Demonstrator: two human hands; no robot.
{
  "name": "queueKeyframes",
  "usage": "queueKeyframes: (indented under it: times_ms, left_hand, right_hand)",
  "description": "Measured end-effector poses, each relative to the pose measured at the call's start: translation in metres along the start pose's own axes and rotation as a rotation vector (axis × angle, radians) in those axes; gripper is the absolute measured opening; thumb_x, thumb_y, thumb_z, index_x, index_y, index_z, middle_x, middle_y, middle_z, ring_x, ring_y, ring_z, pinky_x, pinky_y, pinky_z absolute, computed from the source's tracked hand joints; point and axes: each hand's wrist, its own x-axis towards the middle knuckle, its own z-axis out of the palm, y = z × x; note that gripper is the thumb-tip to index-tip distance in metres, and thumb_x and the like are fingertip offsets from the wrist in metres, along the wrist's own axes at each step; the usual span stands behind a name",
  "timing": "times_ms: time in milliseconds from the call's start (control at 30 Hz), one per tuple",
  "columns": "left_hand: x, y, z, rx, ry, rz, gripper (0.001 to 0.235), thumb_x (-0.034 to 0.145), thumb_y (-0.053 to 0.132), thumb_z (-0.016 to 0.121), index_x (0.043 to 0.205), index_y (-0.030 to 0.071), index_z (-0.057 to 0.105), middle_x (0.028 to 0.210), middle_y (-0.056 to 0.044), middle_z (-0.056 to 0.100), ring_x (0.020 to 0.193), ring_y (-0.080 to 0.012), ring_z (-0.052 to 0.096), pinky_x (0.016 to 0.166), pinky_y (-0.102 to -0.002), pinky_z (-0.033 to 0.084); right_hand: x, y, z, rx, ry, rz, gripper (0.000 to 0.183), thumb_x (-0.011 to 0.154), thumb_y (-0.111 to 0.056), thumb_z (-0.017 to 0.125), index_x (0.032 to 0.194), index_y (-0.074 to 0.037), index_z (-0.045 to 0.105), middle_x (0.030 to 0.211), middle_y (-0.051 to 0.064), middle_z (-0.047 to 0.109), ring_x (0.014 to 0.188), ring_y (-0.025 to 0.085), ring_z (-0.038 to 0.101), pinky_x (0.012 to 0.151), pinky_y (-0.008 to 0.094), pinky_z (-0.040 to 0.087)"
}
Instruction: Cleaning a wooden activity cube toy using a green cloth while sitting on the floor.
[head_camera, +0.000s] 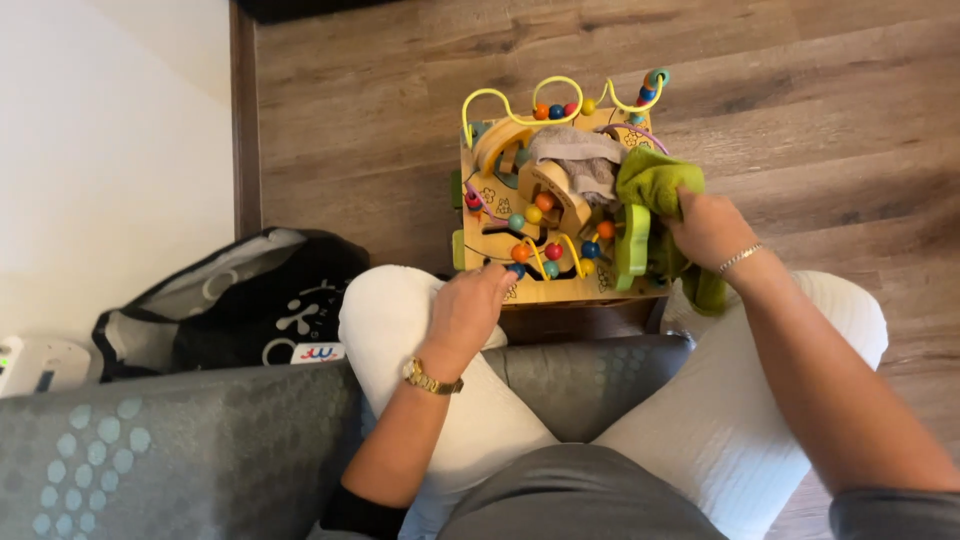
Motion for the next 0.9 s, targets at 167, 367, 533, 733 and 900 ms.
queueKeyframes:
  times_ms: [167, 367, 533, 733, 900]
  left_hand:
    - [0.008, -0.001, 0.007, 0.025, 0.065, 0.005, 0.042, 0.107, 0.049, 0.041, 0.083, 0.017, 0.055, 0.066, -0.012, 0.063, 0.071, -0.0371, 0.070, 0.064, -0.048, 0.055]
    - [0.008, 0.014, -0.005, 0.056, -0.043, 0.065, 0.037, 0.108, 0.040, 0.044, 0.086, 0.012, 0.053, 0.070, -0.010, 0.063, 0.067, -0.0322, 0.065, 0.056, -0.046, 0.049]
    - [0.028, 0.060, -0.041, 0.151, 0.043, 0.142, 0.032, 0.104, 0.035, 0.059, 0.082, 0.012, 0.059, 0.070, -0.004, 0.060, 0.064, -0.0240, 0.062, 0.048, -0.040, 0.048]
    - [0.149, 0.117, -0.032, 0.144, 0.177, 0.344, 0.040, 0.099, 0.042, 0.056, 0.110, 0.007, 0.072, 0.116, -0.013, 0.073, 0.110, -0.0269, 0.070, 0.094, -0.041, 0.059]
    - [0.217, 0.104, 0.080, 0.317, 0.039, 0.053, 0.055, 0.078, 0.058, 0.075, 0.122, 0.026, 0.066, 0.123, 0.002, 0.070, 0.115, -0.0268, 0.060, 0.090, -0.050, 0.051]
  right_hand:
    - [0.017, 0.006, 0.007, -0.160, 0.034, -0.099, 0.048, 0.095, -0.026, 0.061, 0.137, -0.002, 0.065, 0.098, 0.022, 0.078, 0.098, 0.040, 0.076, 0.084, 0.049, 0.063]
    - [0.006, 0.000, -0.020, -0.082, -0.033, -0.057, 0.043, 0.094, -0.024, 0.059, 0.131, -0.002, 0.061, 0.100, 0.028, 0.075, 0.098, 0.048, 0.071, 0.083, 0.055, 0.058]
    - [0.003, 0.013, -0.027, -0.071, 0.022, -0.109, 0.034, 0.092, -0.022, 0.058, 0.118, 0.001, 0.061, 0.092, 0.033, 0.073, 0.086, 0.055, 0.068, 0.077, 0.059, 0.054]
    - [0.002, 0.013, -0.034, -0.019, -0.086, -0.093, 0.044, 0.100, -0.035, 0.056, 0.122, 0.003, 0.064, 0.104, 0.037, 0.073, 0.097, 0.058, 0.067, 0.085, 0.058, 0.052]
    - [0.007, 0.023, -0.028, -0.113, -0.109, -0.063, 0.055, 0.104, -0.045, 0.053, 0.117, 0.008, 0.061, 0.104, 0.039, 0.074, 0.099, 0.059, 0.067, 0.083, 0.060, 0.052]
